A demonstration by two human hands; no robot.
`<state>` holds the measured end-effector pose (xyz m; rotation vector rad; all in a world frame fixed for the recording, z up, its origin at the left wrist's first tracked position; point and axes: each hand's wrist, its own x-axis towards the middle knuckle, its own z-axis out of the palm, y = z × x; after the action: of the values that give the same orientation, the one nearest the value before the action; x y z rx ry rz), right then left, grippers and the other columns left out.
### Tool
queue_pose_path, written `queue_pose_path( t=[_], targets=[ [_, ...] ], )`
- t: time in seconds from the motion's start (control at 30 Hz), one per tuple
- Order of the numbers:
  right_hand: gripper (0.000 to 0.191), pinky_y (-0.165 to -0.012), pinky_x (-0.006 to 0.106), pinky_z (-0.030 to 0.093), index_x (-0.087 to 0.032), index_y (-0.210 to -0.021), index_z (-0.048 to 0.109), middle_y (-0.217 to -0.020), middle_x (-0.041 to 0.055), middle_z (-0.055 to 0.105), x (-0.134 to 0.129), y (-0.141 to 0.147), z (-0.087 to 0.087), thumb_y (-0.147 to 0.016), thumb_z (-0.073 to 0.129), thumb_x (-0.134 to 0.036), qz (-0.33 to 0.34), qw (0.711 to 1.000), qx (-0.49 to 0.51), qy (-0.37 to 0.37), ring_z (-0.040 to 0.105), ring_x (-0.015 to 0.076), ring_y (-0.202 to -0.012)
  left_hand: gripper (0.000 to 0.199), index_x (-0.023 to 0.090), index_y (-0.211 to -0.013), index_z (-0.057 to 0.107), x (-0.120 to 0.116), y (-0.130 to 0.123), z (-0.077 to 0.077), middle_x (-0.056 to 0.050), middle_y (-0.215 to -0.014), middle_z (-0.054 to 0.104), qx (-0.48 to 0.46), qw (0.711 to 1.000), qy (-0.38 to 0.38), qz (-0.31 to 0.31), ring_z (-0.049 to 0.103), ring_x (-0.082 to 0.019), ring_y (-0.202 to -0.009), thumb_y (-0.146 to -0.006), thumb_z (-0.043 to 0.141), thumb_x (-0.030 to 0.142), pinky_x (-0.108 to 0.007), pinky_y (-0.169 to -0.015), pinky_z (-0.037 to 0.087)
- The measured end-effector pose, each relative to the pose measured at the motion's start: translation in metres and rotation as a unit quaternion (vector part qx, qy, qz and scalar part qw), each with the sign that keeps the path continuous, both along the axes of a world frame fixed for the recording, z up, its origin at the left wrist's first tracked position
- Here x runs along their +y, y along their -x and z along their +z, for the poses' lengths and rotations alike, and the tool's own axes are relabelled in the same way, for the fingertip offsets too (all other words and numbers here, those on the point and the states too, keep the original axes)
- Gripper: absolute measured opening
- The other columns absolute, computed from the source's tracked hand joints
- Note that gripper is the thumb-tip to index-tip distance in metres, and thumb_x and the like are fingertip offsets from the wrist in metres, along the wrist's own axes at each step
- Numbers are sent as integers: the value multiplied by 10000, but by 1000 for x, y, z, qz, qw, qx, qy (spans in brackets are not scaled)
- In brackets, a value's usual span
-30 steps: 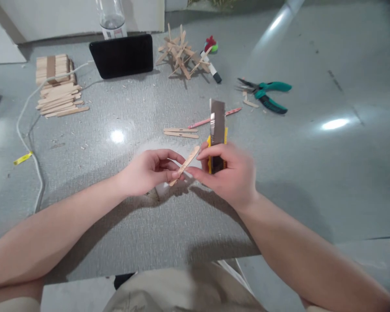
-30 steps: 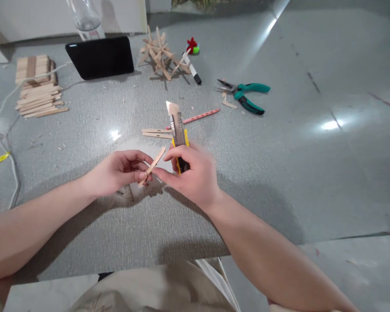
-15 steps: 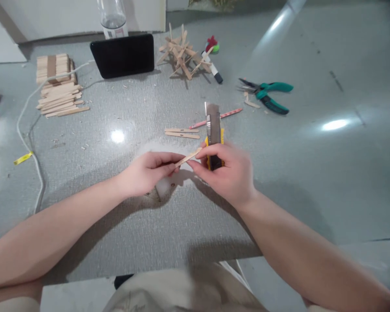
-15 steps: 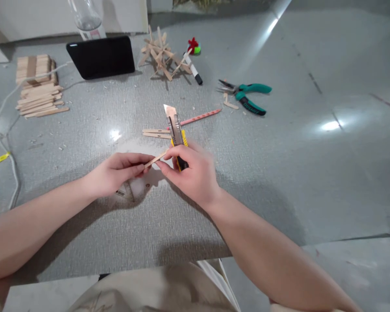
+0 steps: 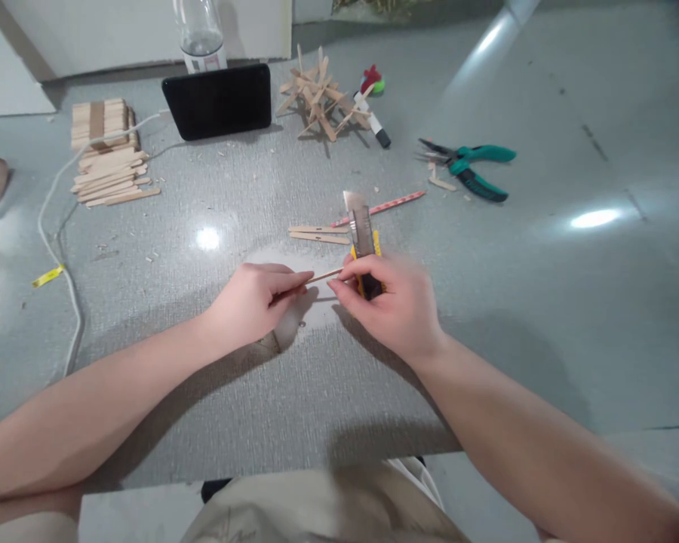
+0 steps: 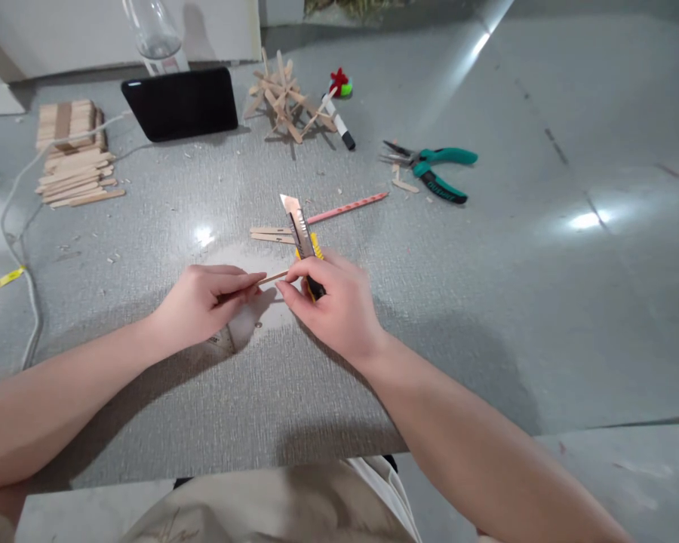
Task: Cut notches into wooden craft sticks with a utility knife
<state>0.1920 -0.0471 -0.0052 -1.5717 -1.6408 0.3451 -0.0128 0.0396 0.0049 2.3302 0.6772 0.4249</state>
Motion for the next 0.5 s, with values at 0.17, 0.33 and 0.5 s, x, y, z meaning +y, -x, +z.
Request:
queue_pose_path(
  t=[0.17, 0.33, 0.5],
  targets=[
    [37, -650, 328, 481, -232, -839, 644, -787, 14, 701, -3, -7, 3, -872, 652, -249, -4, 999, 5, 37, 642, 166, -691, 241, 174, -1058, 733, 2, 7, -10, -69, -1000, 758, 12, 991, -130, 26, 715, -175, -819, -945, 520, 175, -274, -681, 537],
    [107, -596, 313, 502, -245, -1000, 653, -862, 21, 708, -13, -11, 9, -905, 609, -261, 17, 989, 101, 110, 616, 141, -622, 194, 200, -920, 740, 7, 6, -8, -39, -890, 757, 42, 981, -182, 52, 677, -176, -763, -902, 553, 151, -279, -641, 497],
    [221, -671, 300, 573, -261, -1151, 624, -941, 34, 690, -18, -10, 8, -940, 557, -256, 75, 942, 302, 125, 676, 172, -811, 210, 197, -962, 732, 13, 5, -10, -38, -959, 736, 41, 982, -175, 59, 668, -156, -777, -911, 544, 118, -266, -634, 498]
  ],
)
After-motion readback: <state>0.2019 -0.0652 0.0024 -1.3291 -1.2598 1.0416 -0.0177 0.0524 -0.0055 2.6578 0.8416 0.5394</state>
